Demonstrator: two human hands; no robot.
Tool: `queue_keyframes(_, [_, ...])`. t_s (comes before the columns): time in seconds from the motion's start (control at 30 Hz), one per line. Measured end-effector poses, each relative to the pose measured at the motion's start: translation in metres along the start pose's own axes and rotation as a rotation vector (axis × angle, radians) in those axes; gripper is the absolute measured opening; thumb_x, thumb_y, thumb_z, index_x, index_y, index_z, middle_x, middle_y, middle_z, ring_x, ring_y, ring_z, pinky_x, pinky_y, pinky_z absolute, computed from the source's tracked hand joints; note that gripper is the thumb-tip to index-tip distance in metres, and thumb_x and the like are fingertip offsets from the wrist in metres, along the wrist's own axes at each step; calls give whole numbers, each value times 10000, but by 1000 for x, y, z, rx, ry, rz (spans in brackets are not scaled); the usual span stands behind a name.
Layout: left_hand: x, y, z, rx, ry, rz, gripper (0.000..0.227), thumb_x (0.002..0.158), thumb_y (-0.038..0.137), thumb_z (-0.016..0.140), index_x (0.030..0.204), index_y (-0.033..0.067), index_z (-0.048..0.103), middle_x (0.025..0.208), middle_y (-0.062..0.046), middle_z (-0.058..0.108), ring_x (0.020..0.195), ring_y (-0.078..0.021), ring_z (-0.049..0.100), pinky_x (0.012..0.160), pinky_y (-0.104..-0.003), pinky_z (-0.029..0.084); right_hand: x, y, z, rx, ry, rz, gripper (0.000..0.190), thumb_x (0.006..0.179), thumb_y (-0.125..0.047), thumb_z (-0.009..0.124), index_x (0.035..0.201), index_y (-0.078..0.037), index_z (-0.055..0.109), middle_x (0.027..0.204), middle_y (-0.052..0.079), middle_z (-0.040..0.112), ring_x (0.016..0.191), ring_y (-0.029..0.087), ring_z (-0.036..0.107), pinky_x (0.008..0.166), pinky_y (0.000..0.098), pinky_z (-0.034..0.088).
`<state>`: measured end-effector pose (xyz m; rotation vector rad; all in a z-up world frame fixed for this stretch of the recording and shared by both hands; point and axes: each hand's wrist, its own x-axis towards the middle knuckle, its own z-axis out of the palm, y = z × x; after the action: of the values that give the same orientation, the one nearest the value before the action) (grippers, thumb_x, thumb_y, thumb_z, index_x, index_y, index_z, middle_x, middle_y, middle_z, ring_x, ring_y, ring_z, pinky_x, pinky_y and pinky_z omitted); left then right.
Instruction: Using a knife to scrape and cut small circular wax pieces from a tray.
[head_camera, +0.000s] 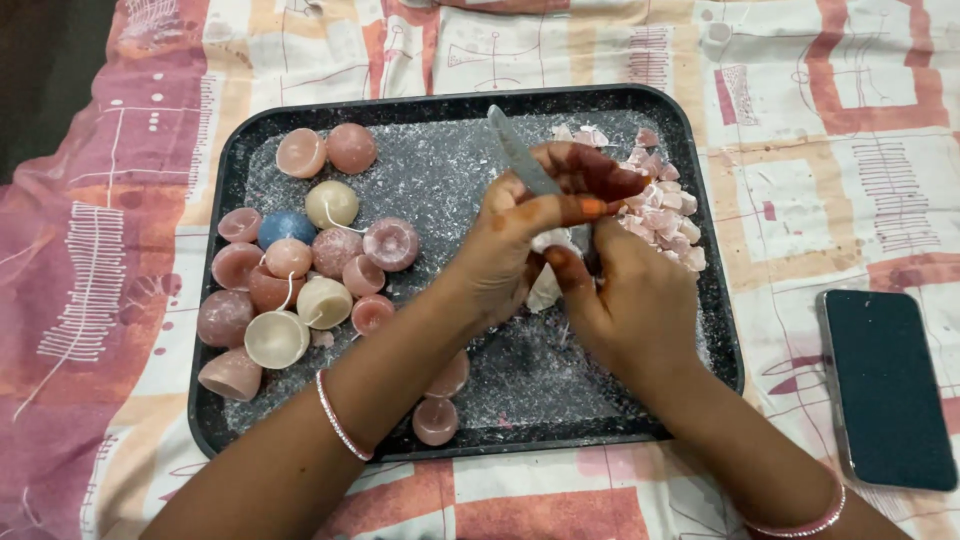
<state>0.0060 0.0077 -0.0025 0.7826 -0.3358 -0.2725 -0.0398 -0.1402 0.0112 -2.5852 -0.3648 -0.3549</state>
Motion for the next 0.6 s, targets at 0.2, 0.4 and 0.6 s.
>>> queue_keyframes(0.2, [-1, -16, -16, -293, 185, 51, 404, 1020, 272, 573, 673, 111, 445, 870, -249, 694, 1002, -409, 744, 932, -463, 581, -6, -3, 8, -20, 20, -174, 574, 992, -598, 504, 884, -46, 615, 710, 149, 638, 592, 329, 657, 475, 452, 472])
queue_keyframes(0.4, [-2, -9, -6, -326, 392, 9, 477, 981, 360, 538, 606, 126, 356, 689, -155, 552, 833, -378, 702, 875, -501, 576, -8, -12, 7, -105, 55, -180, 568, 1004, -604, 496, 866, -64, 602, 713, 130, 620, 616, 340, 656, 492, 457, 470])
queue_keyframes(0.6, [0, -6, 0, -486, 426, -6, 490, 957, 355, 510, 557, 125, 344, 709, -172, 582, 900, -377, 695, 893, -534, 590, -8, -12, 9, -197, 84, -174, 576, 1005, -612, 484, 841, -70, 590, 709, 115, 641, 575, 314, 649, 461, 431, 463])
